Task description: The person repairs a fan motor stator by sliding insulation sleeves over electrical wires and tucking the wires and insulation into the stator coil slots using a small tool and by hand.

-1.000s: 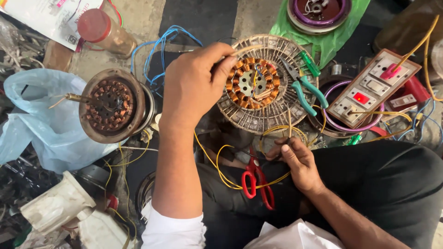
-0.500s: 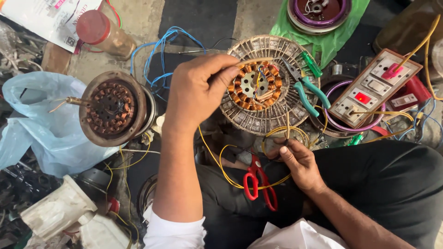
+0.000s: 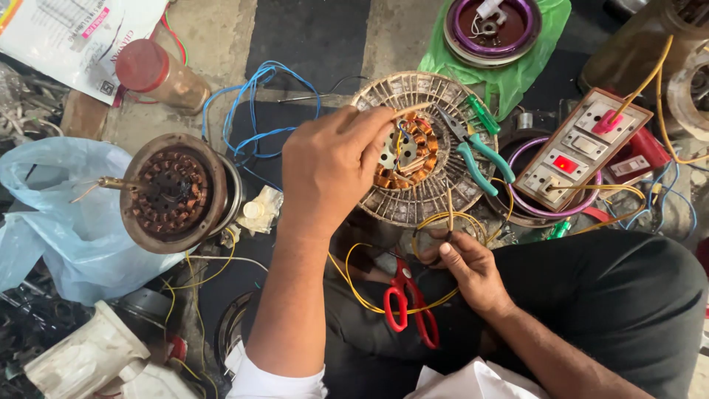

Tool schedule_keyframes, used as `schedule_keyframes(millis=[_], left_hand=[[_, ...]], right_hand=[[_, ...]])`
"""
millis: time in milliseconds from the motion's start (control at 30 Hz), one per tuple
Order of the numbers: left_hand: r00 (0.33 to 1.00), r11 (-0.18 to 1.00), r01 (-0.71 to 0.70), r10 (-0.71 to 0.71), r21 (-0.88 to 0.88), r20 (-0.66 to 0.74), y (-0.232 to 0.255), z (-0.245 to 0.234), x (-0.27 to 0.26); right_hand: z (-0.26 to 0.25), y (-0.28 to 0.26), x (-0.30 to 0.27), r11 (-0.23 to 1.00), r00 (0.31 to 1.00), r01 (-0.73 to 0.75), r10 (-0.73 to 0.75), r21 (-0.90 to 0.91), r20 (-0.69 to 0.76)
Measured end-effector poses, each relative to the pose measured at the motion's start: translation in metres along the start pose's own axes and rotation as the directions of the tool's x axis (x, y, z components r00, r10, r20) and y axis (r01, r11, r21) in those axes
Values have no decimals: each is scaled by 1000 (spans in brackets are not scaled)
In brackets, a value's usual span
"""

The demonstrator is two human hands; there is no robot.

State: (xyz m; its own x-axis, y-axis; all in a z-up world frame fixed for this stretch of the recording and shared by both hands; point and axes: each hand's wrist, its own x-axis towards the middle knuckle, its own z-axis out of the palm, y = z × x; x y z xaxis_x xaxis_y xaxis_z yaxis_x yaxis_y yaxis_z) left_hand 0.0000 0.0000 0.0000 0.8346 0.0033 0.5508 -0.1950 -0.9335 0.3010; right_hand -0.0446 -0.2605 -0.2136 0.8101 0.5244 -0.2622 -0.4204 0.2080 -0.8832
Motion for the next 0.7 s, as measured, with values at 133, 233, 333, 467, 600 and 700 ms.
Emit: schedule_keyframes(millis=[133, 233, 333, 467, 600, 700], left_hand=[[997, 987, -65, 69, 148, -21, -9, 13, 0], [995, 977, -96, 102, 191, -19, -21, 26, 2], [993, 973, -102, 112, 208, -36, -32, 36, 3], [992, 980, -115, 120, 165, -25, -40, 41, 4], [991, 989, -136, 136, 65, -8, -40, 42, 3], [993, 994, -113, 113, 7, -26, -40, 41, 3]], right_hand=[[-2, 0, -1, 997, 1000, 5, -5, -74, -5], [-1, -1, -1, 996, 1000, 3, -3, -87, -4], [-1, -3, -2, 995, 1000, 20, -19, -100, 6], [0, -3, -2, 992, 1000, 29, -29, -121, 2], [0, 0, -2, 990, 1000, 15, -15, -139, -5], [-1, -1, 0, 984, 1000, 26, -24, -179, 11]])
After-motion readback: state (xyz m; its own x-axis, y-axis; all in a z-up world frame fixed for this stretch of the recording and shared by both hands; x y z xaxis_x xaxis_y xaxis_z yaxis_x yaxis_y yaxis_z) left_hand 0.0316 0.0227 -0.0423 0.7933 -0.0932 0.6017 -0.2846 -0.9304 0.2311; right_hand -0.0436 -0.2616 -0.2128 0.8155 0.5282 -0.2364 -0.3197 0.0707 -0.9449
